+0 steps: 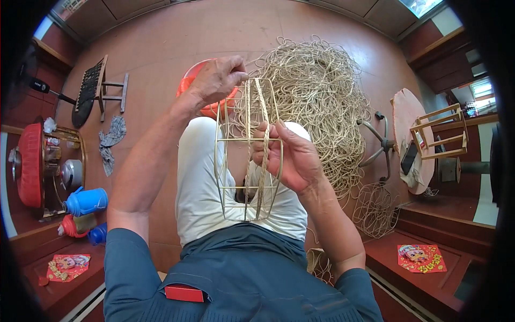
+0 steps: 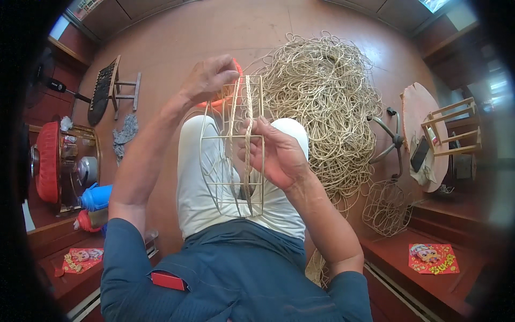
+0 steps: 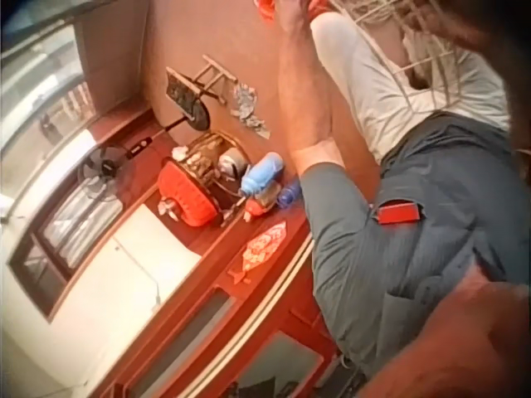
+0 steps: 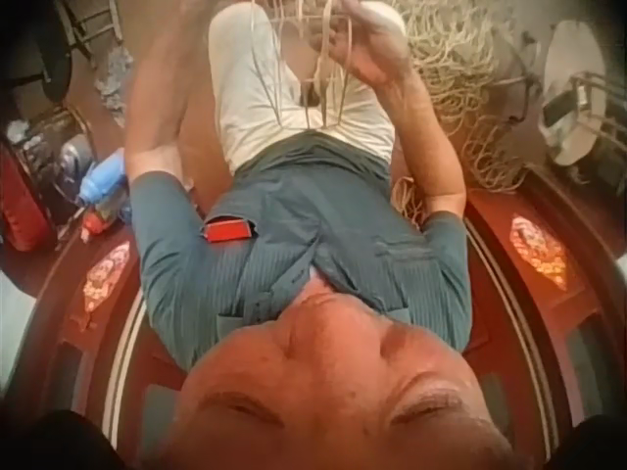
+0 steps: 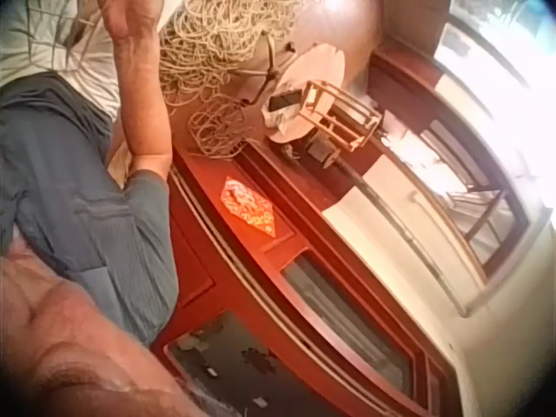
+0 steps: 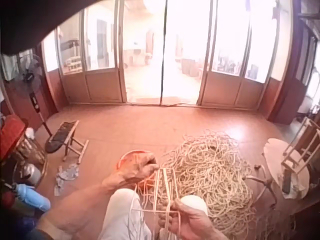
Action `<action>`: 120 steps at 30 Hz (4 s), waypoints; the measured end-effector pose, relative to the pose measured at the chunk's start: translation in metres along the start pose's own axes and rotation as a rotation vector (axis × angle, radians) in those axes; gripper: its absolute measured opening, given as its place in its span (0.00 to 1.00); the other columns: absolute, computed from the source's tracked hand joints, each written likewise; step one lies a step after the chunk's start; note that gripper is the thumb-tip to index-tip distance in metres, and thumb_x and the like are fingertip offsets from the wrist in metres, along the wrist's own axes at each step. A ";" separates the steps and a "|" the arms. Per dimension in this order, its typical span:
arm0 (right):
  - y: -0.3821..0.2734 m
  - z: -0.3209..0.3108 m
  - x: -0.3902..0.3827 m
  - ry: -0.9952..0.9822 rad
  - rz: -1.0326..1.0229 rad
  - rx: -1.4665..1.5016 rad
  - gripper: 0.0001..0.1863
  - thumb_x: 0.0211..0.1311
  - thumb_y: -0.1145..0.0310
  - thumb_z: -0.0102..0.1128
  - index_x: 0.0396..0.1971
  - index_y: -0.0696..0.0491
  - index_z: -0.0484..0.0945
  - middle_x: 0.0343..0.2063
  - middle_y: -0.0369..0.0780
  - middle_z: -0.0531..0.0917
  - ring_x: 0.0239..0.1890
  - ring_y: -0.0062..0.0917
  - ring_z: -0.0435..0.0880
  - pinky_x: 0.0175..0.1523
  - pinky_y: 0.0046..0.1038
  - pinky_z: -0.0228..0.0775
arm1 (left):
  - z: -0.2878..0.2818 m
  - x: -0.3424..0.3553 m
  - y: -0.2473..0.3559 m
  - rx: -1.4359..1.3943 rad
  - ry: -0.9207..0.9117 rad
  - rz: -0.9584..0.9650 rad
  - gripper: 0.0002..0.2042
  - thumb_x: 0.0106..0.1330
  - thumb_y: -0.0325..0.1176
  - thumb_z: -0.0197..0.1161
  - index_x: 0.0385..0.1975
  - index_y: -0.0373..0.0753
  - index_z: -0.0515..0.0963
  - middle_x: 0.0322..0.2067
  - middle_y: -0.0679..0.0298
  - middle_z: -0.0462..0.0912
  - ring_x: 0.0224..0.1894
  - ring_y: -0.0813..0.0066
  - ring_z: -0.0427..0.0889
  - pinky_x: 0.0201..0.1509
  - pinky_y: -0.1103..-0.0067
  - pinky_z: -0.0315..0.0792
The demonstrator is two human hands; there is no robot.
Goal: Weaving a basket frame using thin strips of material, likely bamboo or rattan.
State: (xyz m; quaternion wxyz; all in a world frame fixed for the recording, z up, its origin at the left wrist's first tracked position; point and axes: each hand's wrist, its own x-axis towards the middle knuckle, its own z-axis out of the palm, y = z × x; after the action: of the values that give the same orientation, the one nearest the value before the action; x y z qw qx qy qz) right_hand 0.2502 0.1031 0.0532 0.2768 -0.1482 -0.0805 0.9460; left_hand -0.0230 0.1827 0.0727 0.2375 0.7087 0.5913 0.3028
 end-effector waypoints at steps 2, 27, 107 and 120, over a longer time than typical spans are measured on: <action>0.001 0.001 -0.001 0.005 -0.002 0.007 0.17 0.85 0.59 0.56 0.61 0.56 0.77 0.49 0.39 0.84 0.51 0.27 0.85 0.58 0.37 0.81 | 0.000 0.000 0.002 -0.002 -0.011 -0.008 0.12 0.72 0.39 0.65 0.40 0.35 0.85 0.30 0.61 0.85 0.33 0.71 0.82 0.40 0.69 0.76; -0.060 -0.020 -0.008 0.440 -0.317 -0.925 0.20 0.83 0.49 0.55 0.40 0.51 0.83 0.31 0.33 0.83 0.34 0.18 0.80 0.43 0.24 0.73 | -0.019 -0.046 0.065 -0.065 0.072 -0.010 0.08 0.74 0.32 0.67 0.37 0.32 0.81 0.28 0.59 0.85 0.33 0.71 0.83 0.40 0.70 0.77; 0.013 0.047 -0.063 0.341 -0.675 -1.273 0.24 0.77 0.55 0.66 0.57 0.60 0.75 0.44 0.39 0.83 0.46 0.22 0.83 0.55 0.28 0.77 | -0.032 -0.019 0.045 0.107 0.059 0.006 0.13 0.75 0.39 0.67 0.39 0.34 0.84 0.31 0.62 0.86 0.35 0.74 0.82 0.42 0.71 0.77; 0.075 0.028 -0.071 0.430 -0.895 -1.854 0.43 0.58 0.66 0.83 0.71 0.58 0.70 0.50 0.43 0.85 0.46 0.30 0.88 0.46 0.29 0.82 | -0.023 0.015 0.002 0.042 0.032 -0.066 0.10 0.71 0.36 0.69 0.36 0.34 0.86 0.32 0.55 0.90 0.34 0.69 0.87 0.39 0.70 0.80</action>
State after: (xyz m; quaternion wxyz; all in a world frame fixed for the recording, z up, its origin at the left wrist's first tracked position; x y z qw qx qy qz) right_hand 0.2610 -0.0002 0.0791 0.3878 -0.4236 -0.7696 0.2791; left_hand -0.0363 0.1965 0.0929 0.2229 0.6886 0.6244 0.2936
